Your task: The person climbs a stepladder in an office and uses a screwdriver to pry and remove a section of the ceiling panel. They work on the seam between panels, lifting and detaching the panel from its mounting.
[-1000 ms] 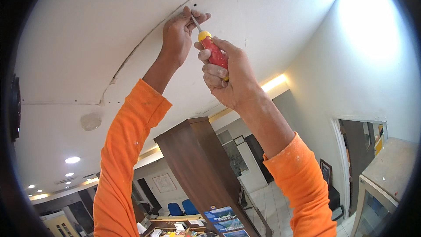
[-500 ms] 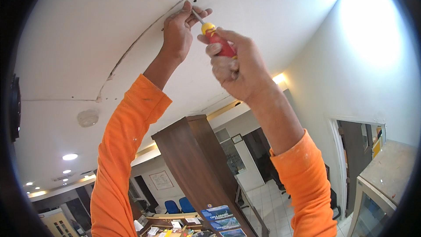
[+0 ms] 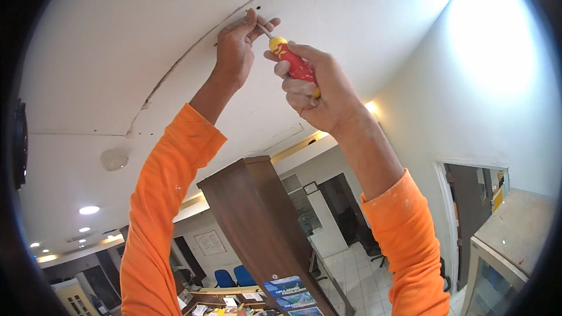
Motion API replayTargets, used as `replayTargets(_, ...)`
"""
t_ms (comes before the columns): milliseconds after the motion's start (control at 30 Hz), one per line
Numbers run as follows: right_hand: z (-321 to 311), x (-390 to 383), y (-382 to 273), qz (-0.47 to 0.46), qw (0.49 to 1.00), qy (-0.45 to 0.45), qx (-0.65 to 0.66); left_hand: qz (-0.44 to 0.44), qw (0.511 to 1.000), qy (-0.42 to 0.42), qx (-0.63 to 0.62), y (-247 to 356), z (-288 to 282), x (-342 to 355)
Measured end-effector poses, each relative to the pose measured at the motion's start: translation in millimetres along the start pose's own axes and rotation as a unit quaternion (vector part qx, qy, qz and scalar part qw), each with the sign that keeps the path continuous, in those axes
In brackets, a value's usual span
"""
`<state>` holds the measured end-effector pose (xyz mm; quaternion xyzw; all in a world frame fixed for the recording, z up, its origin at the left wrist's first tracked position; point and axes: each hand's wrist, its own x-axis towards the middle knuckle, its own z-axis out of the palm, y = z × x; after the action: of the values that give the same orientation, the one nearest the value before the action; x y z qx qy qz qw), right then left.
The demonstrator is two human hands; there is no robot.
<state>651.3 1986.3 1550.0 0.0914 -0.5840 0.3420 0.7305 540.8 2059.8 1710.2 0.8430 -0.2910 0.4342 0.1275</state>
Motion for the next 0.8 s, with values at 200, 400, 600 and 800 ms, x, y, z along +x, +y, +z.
replayTargets(200,12,0,39,-0.438,0.625,0.206,-0.612,-0.023,0.999,0.012,0.026,6,2,-1)
replayTargets(400,15,-12,11,-0.088,0.990,0.063,-0.086,-0.083,0.990,-0.042,-0.107,5,17,-20)
replayTargets(600,19,-9,6,-0.100,0.953,0.134,-0.254,-0.093,0.991,-0.035,-0.092,7,17,-31)
replayTargets(800,23,-1,25,-0.375,0.619,0.221,-0.654,-0.104,0.993,0.046,-0.015,19,36,-33)
